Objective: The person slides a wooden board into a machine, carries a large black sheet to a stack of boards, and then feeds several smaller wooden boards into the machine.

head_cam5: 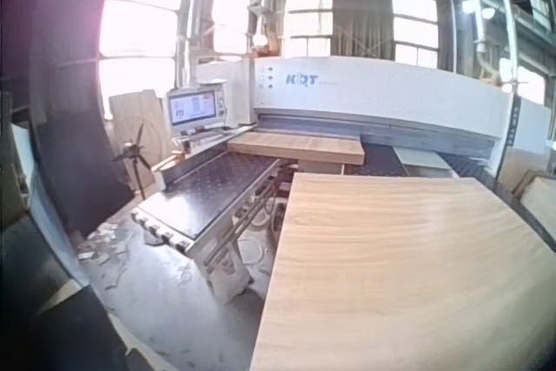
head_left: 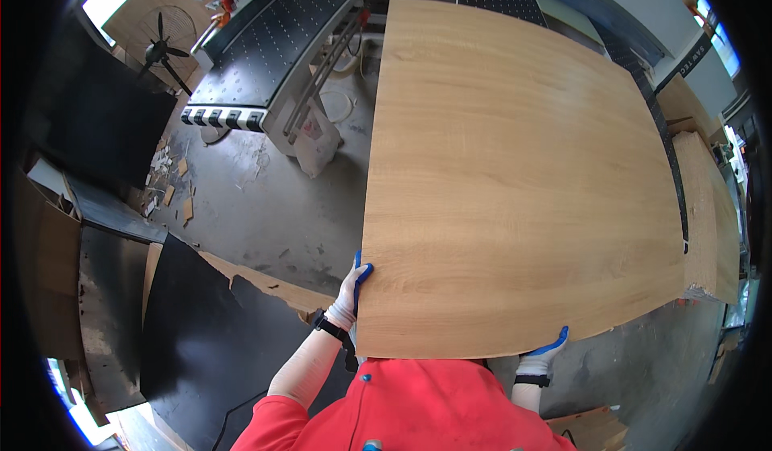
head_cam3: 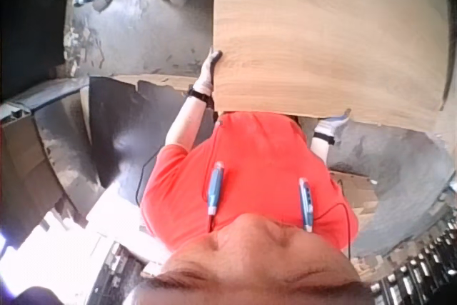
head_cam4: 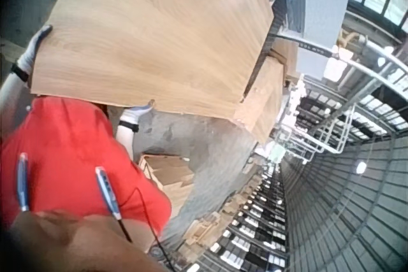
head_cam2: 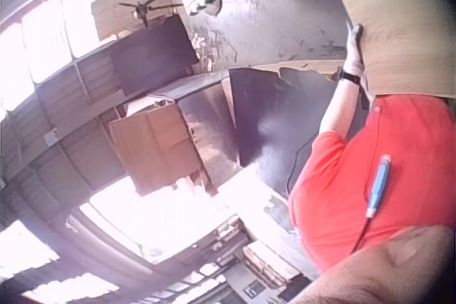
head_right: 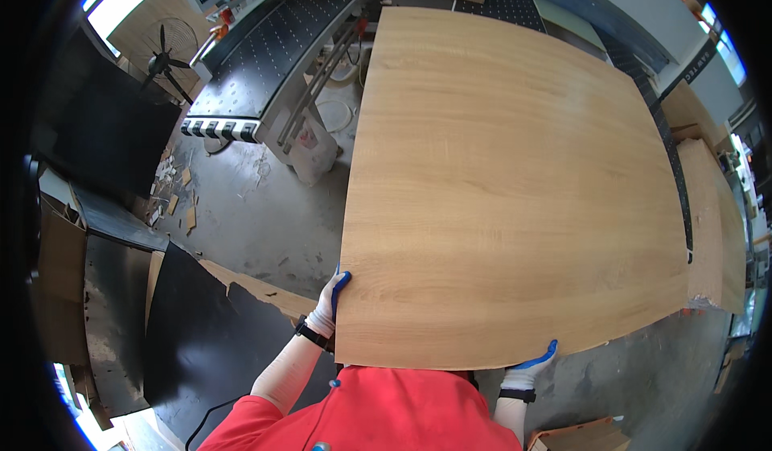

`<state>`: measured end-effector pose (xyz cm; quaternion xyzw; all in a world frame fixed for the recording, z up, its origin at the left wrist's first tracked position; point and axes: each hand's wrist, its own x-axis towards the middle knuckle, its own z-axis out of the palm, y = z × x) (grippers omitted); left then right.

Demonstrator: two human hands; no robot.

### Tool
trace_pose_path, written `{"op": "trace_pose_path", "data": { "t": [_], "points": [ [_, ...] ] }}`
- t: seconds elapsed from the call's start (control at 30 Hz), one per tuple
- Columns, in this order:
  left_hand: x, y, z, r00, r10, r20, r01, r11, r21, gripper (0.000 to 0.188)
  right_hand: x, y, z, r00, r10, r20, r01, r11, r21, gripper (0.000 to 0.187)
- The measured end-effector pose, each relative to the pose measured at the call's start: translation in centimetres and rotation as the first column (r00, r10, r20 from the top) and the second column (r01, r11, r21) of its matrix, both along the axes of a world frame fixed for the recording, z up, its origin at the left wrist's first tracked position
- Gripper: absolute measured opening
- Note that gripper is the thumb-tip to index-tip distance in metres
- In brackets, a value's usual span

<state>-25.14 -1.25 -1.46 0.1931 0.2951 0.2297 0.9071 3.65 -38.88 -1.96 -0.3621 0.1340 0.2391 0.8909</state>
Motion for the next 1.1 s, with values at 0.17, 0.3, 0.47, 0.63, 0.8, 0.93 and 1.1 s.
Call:
{"op": "trace_pose_path", "data": {
  "t": [0.17, 0.3, 0.47, 0.63, 0.8, 0.93, 1.1],
  "points": [
    [0.3, 1.1, -0.3, 0.998, -0.029, -0.052, 0.03, 0.999, 0.011, 0.058, -1.7, 1.4, 1.0, 0.997, -0.031, 0.065, 0.031, 0.999, 0.01, 0.065],
    [0.3, 1.3, -0.4, 0.993, -0.087, -0.078, 0.079, 0.992, -0.099, 0.062, -1.0, 0.7, 0.1, 0.997, -0.065, 0.047, 0.065, 0.998, -0.015, 0.065],
    [-0.1, 2.4, -1.2, 0.994, -0.095, -0.051, 0.095, 0.995, -0.013, 0.073, -2.1, 3.3, 1.6, 0.989, -0.151, -0.007, 0.147, 0.975, -0.169, 0.064],
    [-1.6, 4.0, -1.6, 0.943, -0.274, -0.189, 0.308, 0.933, 0.183, 0.084, -3.1, 4.1, 2.1, 0.978, -0.21, -0.006, 0.191, 0.902, -0.387, 0.064],
    [-0.8, 6.7, -0.3, 0.852, -0.496, -0.169, 0.524, 0.816, 0.246, 0.1, -5.0, 1.5, 0.0, 0.991, -0.109, 0.075, 0.133, 0.845, -0.519, 0.062],
    [-0.6, 7.5, -0.8, 0.822, -0.514, -0.247, 0.568, 0.704, 0.426, 0.102, -13.1, 9.1, 0.9, 0.963, -0.268, 0.006, 0.235, 0.835, -0.498, 0.06],
    [-0.1, 8.1, -0.6, 0.846, -0.518, -0.123, 0.532, 0.813, 0.235, 0.091, -25.5, 25.2, 3.3, 0.909, -0.399, 0.12, 0.396, 0.736, -0.549, 0.057]
  ]
}}
